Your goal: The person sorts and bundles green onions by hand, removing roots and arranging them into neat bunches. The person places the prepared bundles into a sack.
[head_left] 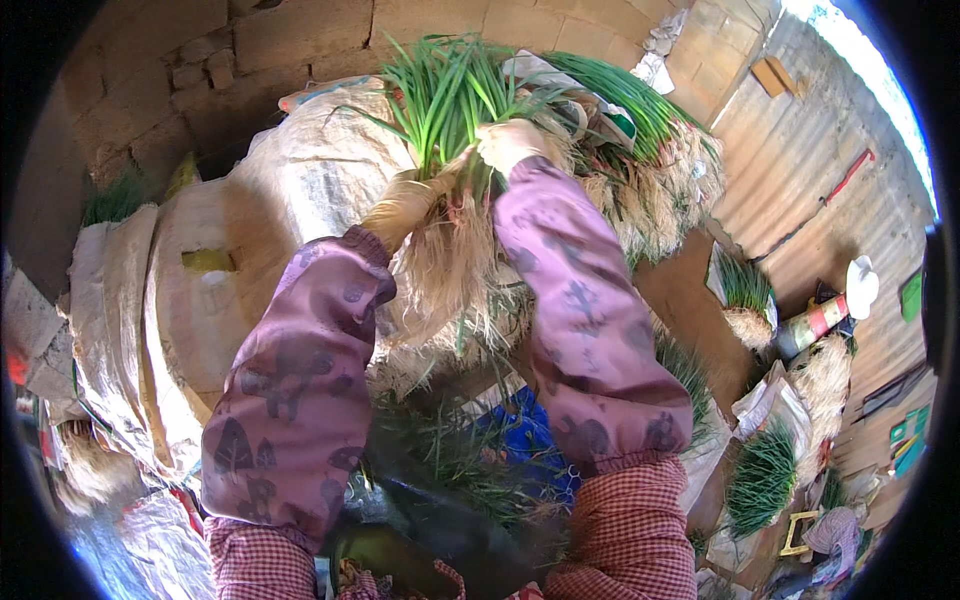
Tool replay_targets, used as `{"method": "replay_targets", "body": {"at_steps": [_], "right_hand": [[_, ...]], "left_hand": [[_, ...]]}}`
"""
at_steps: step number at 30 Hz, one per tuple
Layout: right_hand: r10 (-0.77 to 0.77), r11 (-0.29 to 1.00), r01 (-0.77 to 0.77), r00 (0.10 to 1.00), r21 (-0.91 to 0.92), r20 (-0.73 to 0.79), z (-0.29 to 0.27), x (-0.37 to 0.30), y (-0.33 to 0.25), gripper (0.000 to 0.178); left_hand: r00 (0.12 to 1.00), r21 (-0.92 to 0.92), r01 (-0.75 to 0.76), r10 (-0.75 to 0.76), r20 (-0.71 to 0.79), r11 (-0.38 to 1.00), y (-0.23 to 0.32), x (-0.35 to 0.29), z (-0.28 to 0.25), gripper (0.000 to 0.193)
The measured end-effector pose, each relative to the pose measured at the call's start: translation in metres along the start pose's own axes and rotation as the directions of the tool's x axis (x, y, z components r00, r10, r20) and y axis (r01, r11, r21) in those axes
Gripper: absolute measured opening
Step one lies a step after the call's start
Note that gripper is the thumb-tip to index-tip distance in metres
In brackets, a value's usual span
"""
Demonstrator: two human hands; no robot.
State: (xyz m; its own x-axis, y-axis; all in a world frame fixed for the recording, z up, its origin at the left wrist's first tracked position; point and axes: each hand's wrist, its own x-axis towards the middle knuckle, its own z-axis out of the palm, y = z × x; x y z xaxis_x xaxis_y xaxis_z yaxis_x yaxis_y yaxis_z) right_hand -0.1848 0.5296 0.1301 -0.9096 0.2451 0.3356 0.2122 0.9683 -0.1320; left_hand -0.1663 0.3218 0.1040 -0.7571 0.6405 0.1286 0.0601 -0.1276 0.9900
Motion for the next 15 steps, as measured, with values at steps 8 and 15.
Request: {"method": "replay_targets", "body": {"at_steps": [8, 15], "right_hand": [[0.255, 0.935, -0.228, 0.965, 0.273, -0.067, -0.038, -0.064, 0.015, 0.030], [0.409, 0.908, -0.388, 0.903, 0.161, -0.131, -0.005, -0.055, -0.060, 0.035]], "left_hand": [[0.983, -0.161, 0.154, -0.168, -0.080, 0.975, -0.014, 0.014, 0.000, 0.014], [0.949, -0.266, 0.247, -0.288, -0.127, 0.932, -0.011, 0.010, -0.002, 0.021]]}}
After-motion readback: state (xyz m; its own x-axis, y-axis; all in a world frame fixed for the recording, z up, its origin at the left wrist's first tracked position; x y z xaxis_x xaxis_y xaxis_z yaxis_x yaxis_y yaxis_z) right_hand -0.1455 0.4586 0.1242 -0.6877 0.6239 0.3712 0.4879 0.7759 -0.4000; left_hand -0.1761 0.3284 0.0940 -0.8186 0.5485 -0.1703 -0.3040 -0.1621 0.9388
